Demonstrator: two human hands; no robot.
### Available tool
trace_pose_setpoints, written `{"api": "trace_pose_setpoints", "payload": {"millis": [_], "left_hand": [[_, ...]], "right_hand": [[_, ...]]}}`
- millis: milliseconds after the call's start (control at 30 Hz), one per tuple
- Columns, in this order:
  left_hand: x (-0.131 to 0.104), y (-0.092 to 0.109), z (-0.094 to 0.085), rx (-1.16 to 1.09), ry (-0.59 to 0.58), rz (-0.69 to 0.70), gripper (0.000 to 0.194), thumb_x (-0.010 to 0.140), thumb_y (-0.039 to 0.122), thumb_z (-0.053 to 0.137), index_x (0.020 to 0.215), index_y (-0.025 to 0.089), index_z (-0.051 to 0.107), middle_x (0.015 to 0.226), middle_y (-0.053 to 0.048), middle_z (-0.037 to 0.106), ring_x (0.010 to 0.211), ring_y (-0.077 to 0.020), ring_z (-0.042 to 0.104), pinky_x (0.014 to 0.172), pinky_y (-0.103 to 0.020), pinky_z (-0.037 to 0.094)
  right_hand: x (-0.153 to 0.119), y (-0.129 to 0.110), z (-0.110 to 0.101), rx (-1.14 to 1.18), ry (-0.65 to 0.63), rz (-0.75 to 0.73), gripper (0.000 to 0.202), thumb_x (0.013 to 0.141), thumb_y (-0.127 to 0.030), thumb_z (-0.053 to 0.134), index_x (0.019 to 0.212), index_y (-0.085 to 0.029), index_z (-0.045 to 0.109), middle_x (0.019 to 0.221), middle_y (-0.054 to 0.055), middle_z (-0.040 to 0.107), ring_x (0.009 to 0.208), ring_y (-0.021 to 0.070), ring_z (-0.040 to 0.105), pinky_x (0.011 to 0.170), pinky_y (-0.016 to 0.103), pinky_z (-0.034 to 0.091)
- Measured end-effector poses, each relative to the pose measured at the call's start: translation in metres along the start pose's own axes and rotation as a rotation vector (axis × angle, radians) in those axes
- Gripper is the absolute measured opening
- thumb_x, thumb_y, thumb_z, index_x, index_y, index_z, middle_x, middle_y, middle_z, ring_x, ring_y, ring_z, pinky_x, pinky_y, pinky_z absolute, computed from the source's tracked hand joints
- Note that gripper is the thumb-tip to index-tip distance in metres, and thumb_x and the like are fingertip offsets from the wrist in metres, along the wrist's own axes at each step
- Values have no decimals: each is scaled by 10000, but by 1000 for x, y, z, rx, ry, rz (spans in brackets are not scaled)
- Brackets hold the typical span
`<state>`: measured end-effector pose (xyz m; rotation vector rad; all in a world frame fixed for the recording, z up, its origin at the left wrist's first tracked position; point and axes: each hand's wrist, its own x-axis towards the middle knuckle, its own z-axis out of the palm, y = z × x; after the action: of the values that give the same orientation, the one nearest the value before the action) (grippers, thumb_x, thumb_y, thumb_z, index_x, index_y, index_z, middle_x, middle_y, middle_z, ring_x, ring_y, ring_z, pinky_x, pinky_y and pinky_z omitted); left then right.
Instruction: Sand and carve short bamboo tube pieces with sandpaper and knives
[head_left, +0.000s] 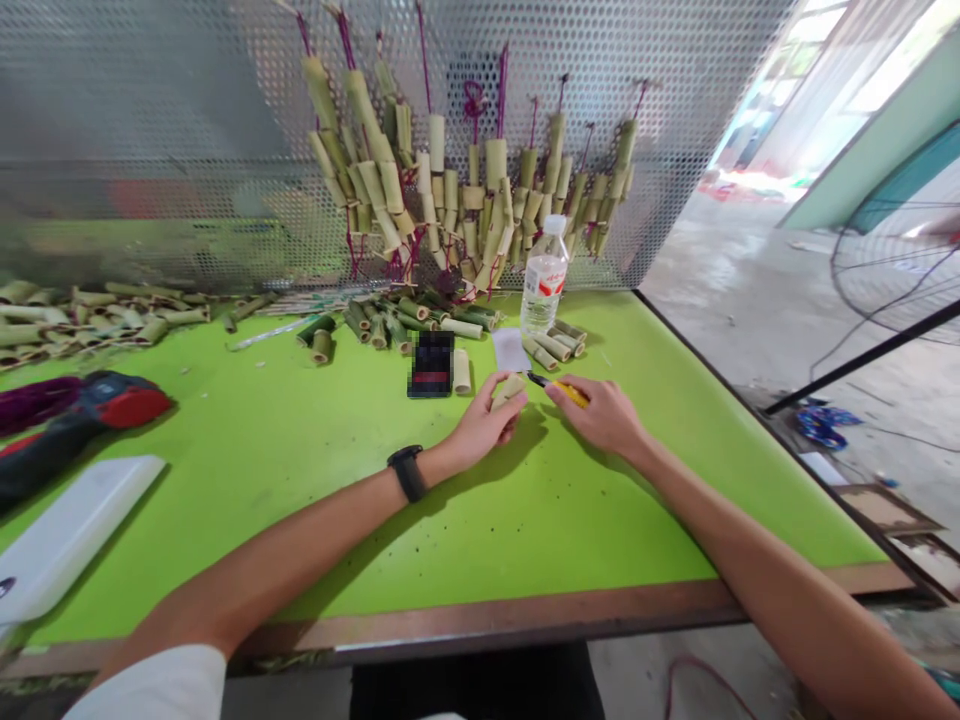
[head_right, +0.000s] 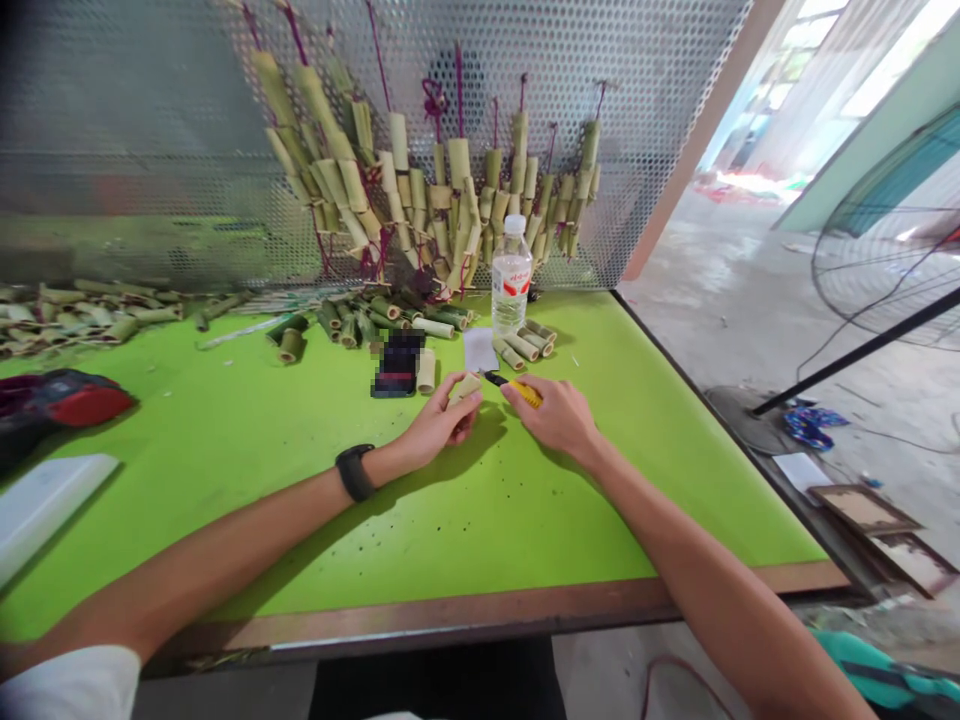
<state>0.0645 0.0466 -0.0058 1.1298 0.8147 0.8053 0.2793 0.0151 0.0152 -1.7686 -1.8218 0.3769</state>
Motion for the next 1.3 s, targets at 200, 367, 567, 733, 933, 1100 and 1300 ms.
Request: {"api": "trace_pose_setpoints", "payload": {"millis": [200,367,567,733,933,1100,1300], "left_hand": [[-2,0,-1,1,-4,39,653,904,305,835,1439,236,467,594,137,483,441,-78,396,459,-210,236],[-3,1,-1,-31,-28,47,776,846,197,829,1501,238,414,619,139,486,464,-74,388,469,-206,251],[-5,1,-3,-48,-46,36,924,784,267,932,1518,257,370,685,129,520,501,-70,435,508,-201,297],[-5,0,-5,13,-54,59,867,811,343,949,1435,268,352,661,147,466,514,-71,410,505,-184,292],[-6,-2,-4,37,-71,102,874,820,448,946,1408,251,331,620,162,425,507,-76,369,486,-186,285],[-7,0,-4,51,-75,100,837,833,438,942,1410,248,367,656,148,463,512,-66,363,526,-197,320],[-7,1,-4,79,-9,66,827,822,440,961,1442,216,462,715,126,437,525,-54,368,541,-212,301]], "right_hand": [[-4,-7,-2,26,-42,-66,646,1015,-708,463,961,-167,814,670,54,689,550,181,536,568,306,360],[-8,-12,-1,8,-191,-132,584,1033,-677,448,855,-199,734,650,23,645,560,166,511,598,305,355],[-9,-10,1,12,-266,-177,566,1053,-656,435,851,-198,699,669,18,641,587,160,518,625,304,356],[-9,-8,3,-5,-283,-187,571,1047,-656,422,844,-194,689,648,18,625,565,158,508,602,305,351],[-9,-7,2,-1,-274,-202,592,1057,-675,415,863,-194,700,639,14,618,570,162,515,612,315,354],[-9,-6,3,27,-284,-220,600,1062,-674,411,854,-188,695,673,21,636,588,159,515,615,314,354],[-9,-6,6,80,-293,-221,639,1062,-696,397,860,-178,711,641,10,598,563,151,491,590,306,356]]}}
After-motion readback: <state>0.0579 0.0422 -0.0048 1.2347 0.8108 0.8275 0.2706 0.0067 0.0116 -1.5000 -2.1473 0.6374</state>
